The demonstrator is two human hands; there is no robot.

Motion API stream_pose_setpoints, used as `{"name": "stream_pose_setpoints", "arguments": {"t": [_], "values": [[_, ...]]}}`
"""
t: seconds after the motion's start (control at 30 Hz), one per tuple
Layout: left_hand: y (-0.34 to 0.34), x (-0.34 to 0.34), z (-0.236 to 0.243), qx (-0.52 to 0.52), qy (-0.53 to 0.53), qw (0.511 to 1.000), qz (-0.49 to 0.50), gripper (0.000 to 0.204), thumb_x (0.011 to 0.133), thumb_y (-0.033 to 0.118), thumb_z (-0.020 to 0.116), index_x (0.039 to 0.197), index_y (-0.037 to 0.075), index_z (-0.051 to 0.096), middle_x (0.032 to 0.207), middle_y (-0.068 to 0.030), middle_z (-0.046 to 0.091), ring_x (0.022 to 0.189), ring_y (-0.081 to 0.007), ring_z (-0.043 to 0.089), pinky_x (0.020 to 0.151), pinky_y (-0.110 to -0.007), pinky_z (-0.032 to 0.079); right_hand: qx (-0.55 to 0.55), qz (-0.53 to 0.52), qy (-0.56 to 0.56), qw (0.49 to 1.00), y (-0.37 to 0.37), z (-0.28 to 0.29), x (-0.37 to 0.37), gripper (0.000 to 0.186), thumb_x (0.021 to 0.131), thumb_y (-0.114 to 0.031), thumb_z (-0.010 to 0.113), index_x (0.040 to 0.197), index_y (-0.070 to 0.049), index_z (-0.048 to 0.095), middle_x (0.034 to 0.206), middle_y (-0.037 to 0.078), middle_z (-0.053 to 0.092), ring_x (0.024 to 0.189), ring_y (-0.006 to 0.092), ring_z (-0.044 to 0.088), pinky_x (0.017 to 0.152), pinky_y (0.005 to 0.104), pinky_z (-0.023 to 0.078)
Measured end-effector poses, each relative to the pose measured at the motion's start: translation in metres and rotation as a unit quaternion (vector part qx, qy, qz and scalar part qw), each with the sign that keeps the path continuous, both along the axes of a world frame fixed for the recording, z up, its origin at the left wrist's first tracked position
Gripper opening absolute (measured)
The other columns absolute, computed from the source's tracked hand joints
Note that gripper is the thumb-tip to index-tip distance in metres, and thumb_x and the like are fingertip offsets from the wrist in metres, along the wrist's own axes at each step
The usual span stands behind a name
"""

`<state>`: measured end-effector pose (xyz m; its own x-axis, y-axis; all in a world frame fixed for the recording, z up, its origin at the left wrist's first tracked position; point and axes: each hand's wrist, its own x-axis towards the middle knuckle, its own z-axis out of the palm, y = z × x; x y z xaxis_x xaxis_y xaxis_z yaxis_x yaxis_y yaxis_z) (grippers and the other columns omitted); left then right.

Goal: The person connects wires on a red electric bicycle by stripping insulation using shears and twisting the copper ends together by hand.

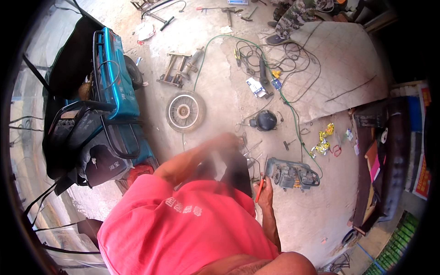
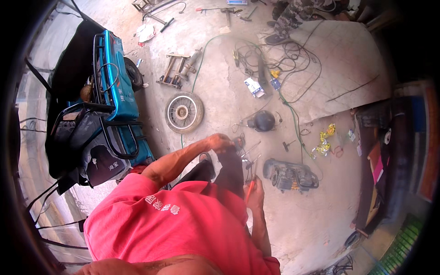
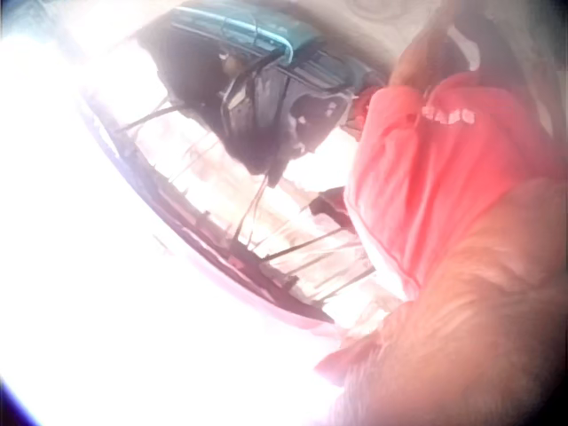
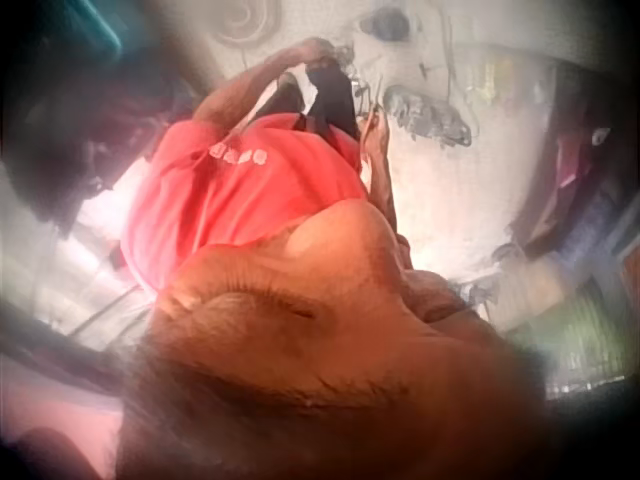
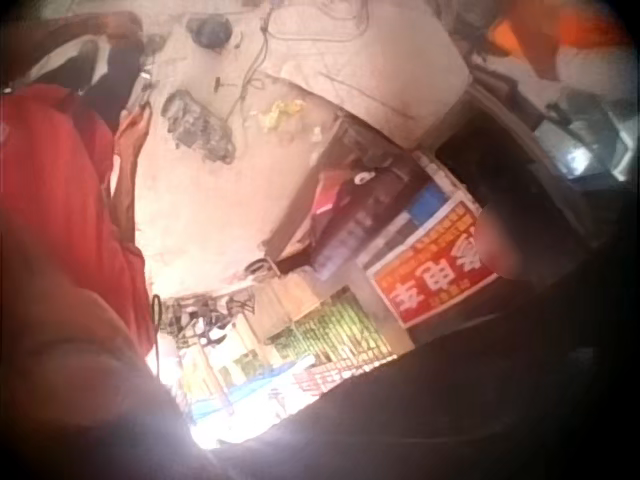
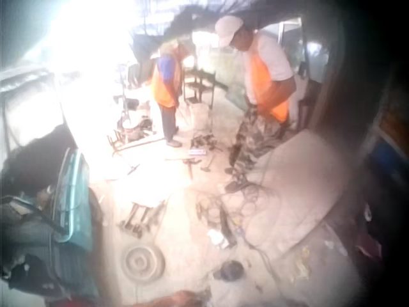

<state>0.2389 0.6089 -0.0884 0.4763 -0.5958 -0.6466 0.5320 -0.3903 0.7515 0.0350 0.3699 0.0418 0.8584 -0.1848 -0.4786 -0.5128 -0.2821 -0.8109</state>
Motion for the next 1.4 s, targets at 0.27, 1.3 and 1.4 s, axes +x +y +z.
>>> {"name": "stream_pose_setpoints", "arguments": {"t": [0.27,1.3,1.4], "values": [[0.03,-0.11,0.068,-0.092,-0.255,0.96,0.074,0.035,0.091,0.022,0.064,0.122,0.006,0.064,0.091,-0.0097,0.066,0.077,-0.0209,0.064,0.076,-0.038,0.053,-0.01,0.306,-0.015,0.952,0.063,0.046,0.081,0.058,0.085,-0.007,0.07,0.138,0.0,0.048,0.082,0.001,0.06,0.073,0.01,0.057,0.071,0.0255,0.049],[0.202,-0.102,0.085,-0.297,0.128,0.701,0.636,0.027,0.1,0.031,0.056,0.109,0.007,0.064,0.107,-0.0087,0.068,0.1,-0.0228,0.063,0.086,-0.041,0.049,0.207,0.125,0.037,0.97,0.09,0.023,0.104,0.058,0.084,-0.003,0.062,0.138,-0.002,0.043,0.077,0.003,0.053,0.059,0.0109,0.053,0.049,0.0239,0.044],[0.242,-0.105,0.129,-0.258,0.097,0.666,0.693,0.025,0.1,0.031,0.056,0.107,0.007,0.064,0.105,-0.0081,0.069,0.097,-0.0216,0.064,0.083,-0.041,0.051,0.21,0.076,0.06,0.973,0.062,0.014,0.099,0.059,0.086,-0.006,0.06,0.141,-0.005,0.039,0.077,0.003,0.051,0.06,0.0127,0.052,0.052,0.0263,0.044]]}}
